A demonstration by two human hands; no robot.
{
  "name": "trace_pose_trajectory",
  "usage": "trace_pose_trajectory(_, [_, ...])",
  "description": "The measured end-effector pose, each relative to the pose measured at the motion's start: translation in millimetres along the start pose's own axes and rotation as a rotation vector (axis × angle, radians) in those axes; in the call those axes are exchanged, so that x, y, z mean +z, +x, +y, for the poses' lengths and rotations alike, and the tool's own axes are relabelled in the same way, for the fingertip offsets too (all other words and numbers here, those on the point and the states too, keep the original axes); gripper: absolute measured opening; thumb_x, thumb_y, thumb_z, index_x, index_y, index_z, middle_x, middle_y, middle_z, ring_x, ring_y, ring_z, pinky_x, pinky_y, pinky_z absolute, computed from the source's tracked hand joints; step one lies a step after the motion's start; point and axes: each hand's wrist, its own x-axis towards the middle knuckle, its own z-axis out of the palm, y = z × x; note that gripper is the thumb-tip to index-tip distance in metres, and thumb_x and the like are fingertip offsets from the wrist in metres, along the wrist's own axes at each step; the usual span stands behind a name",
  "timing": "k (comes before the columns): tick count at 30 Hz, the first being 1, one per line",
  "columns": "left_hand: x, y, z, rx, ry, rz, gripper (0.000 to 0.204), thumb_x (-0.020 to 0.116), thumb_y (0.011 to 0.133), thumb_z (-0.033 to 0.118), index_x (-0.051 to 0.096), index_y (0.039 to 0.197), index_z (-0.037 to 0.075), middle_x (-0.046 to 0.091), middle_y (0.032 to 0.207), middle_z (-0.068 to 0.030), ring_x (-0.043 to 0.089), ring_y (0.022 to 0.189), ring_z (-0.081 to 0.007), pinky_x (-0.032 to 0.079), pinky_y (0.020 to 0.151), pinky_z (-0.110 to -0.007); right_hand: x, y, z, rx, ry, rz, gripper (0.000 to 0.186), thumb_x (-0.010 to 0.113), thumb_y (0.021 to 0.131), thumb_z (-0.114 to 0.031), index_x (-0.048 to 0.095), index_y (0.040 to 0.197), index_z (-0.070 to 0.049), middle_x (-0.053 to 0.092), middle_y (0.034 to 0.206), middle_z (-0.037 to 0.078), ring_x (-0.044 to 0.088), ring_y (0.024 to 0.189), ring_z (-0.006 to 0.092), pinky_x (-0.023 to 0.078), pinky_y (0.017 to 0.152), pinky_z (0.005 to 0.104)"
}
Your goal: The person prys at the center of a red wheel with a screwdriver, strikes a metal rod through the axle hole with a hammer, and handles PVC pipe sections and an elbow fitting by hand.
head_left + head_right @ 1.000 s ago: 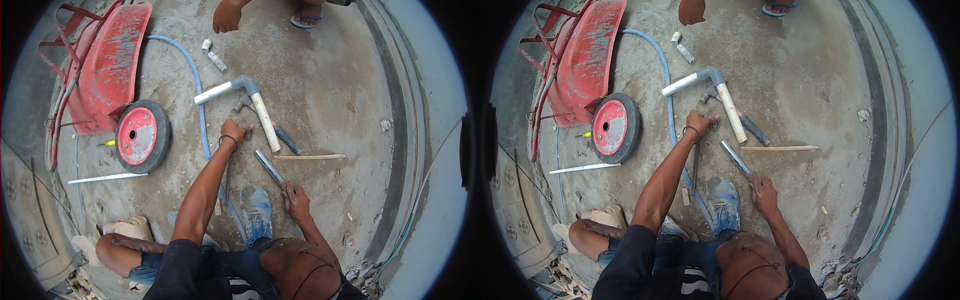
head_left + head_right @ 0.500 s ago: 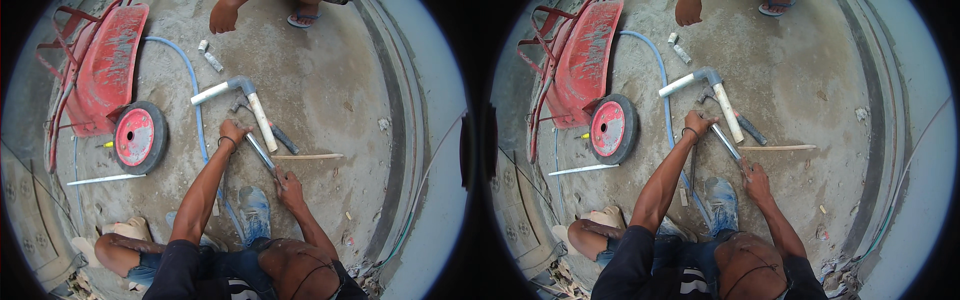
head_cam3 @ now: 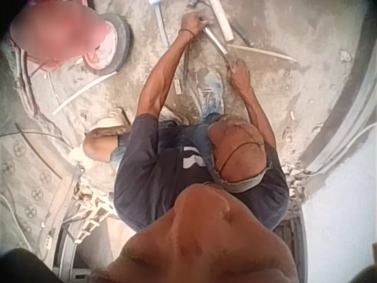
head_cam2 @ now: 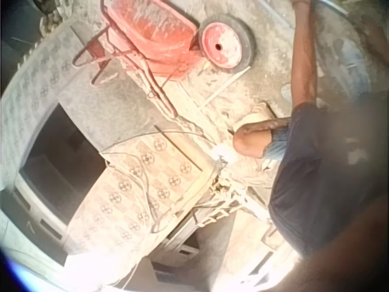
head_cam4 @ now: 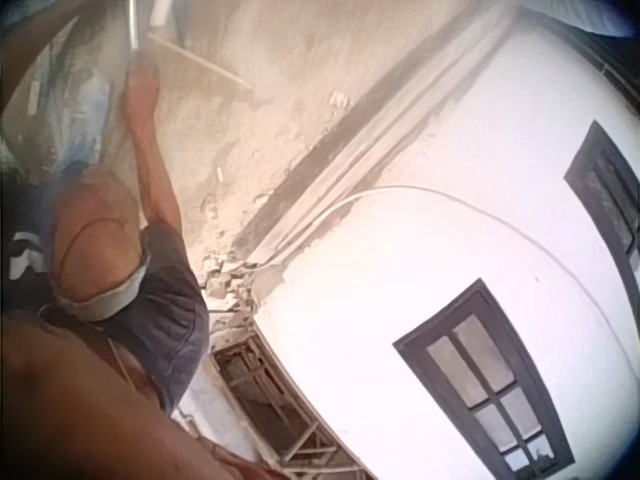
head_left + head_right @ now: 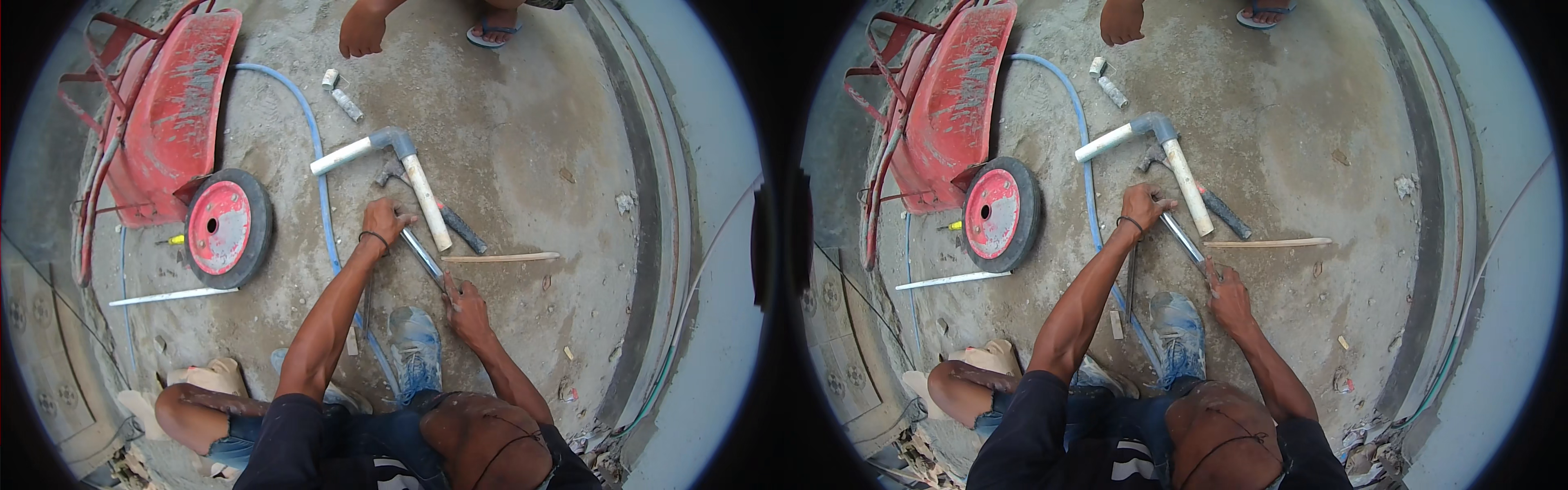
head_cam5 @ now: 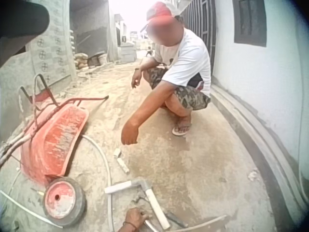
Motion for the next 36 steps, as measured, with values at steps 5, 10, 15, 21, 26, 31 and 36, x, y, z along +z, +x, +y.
trace_pose_trajectory(5, [-4.3, 6.6, 3.3, 0.010, 0.077, -0.047, 0.039, 0.084, 0.064, 0.034, 0.064, 0.067, 0.000, 0.061, 0.064, -0.0187, 0.062, 0.063, -0.0351, 0.047, 0.062, -0.043, -0.2, 7.8, -1.5, 0.049, 0.005, -0.030, 0.058, 0.061, 0.088, -0.017, 0.042, 0.142, -0.014, 0.051, 0.086, 0.021, 0.057, 0.076, 0.0370, 0.050, 0.065, 0.0458])
trace_pose_trajectory(10, [9.1, -0.2, 1.6, 0.040, 0.089, 0.007, 0.035, 0.083, 0.065, 0.032, 0.067, 0.070, 0.002, 0.062, 0.065, -0.0185, 0.063, 0.064, -0.0352, 0.048, 0.063, -0.043, -9.2, 11.0, -10.3, 0.072, 0.050, -0.060, 0.056, 0.060, 0.089, -0.020, 0.043, 0.142, -0.017, 0.051, 0.083, 0.021, 0.058, 0.072, 0.0375, 0.050, 0.061, 0.0461])
trace_pose_trajectory(15, [8.2, 0.0, 0.3, 0.065, 0.092, -0.015, 0.033, 0.081, 0.069, 0.033, 0.070, 0.073, 0.002, 0.064, 0.070, -0.0188, 0.064, 0.068, -0.0348, 0.049, 0.065, -0.043, 1.6, 19.9, -16.3, 0.023, 0.031, 0.073, 0.055, 0.061, 0.089, -0.024, 0.044, 0.142, -0.020, 0.051, 0.080, 0.019, 0.058, 0.071, 0.0359, 0.049, 0.058, 0.0458])
trace_pose_trajectory(21, [9.9, -28.3, 11.0, 0.158, 0.093, 0.284, 0.032, 0.080, 0.072, 0.031, 0.068, 0.079, 0.003, 0.063, 0.071, -0.0146, 0.062, 0.066, -0.0345, 0.049, 0.064, -0.043, -3.2, 25.5, -13.8, 0.071, 0.017, -0.058, 0.055, 0.059, 0.091, -0.028, 0.043, 0.142, -0.019, 0.052, 0.089, 0.020, 0.058, 0.079, 0.0374, 0.051, 0.064, 0.0472])
trace_pose_trajectory(26, [40.5, -104.9, 50.6, -0.474, -0.191, 0.266, 0.039, 0.083, 0.070, 0.033, 0.057, 0.076, 0.004, 0.064, 0.070, -0.0119, 0.064, 0.067, -0.0292, 0.049, 0.063, -0.040, -31.9, 42.8, 4.1, 0.040, 0.104, -0.059, 0.044, 0.066, 0.086, -0.034, 0.061, 0.124, -0.013, 0.059, 0.087, 0.020, 0.062, 0.079, 0.0366, 0.050, 0.065, 0.0452])
trace_pose_trajectory(31, [80.2, -142.0, 70.8, -0.509, -0.192, 0.148, 0.043, 0.084, 0.069, 0.028, 0.052, 0.085, 0.004, 0.064, 0.072, -0.0153, 0.065, 0.072, -0.0361, 0.049, 0.067, -0.042, -54.2, 119.5, -8.9, 0.024, 0.179, 0.238, 0.047, 0.070, 0.082, -0.038, 0.062, 0.113, -0.004, 0.060, 0.089, 0.022, 0.064, 0.080, 0.0386, 0.051, 0.068, 0.0459])
trace_pose_trajectory(36, [88.1, -137.4, 82.6, -0.576, -0.248, 0.218, 0.059, 0.086, 0.066, 0.022, 0.043, 0.100, 0.003, 0.063, 0.077, -0.0199, 0.064, 0.076, -0.0405, 0.048, 0.070, -0.044, -40.6, 171.3, 5.7, -0.069, 0.006, 0.163, 0.044, 0.068, 0.083, -0.033, 0.058, 0.109, 0.001, 0.060, 0.090, 0.023, 0.064, 0.076, 0.0418, 0.053, 0.067, 0.0493])
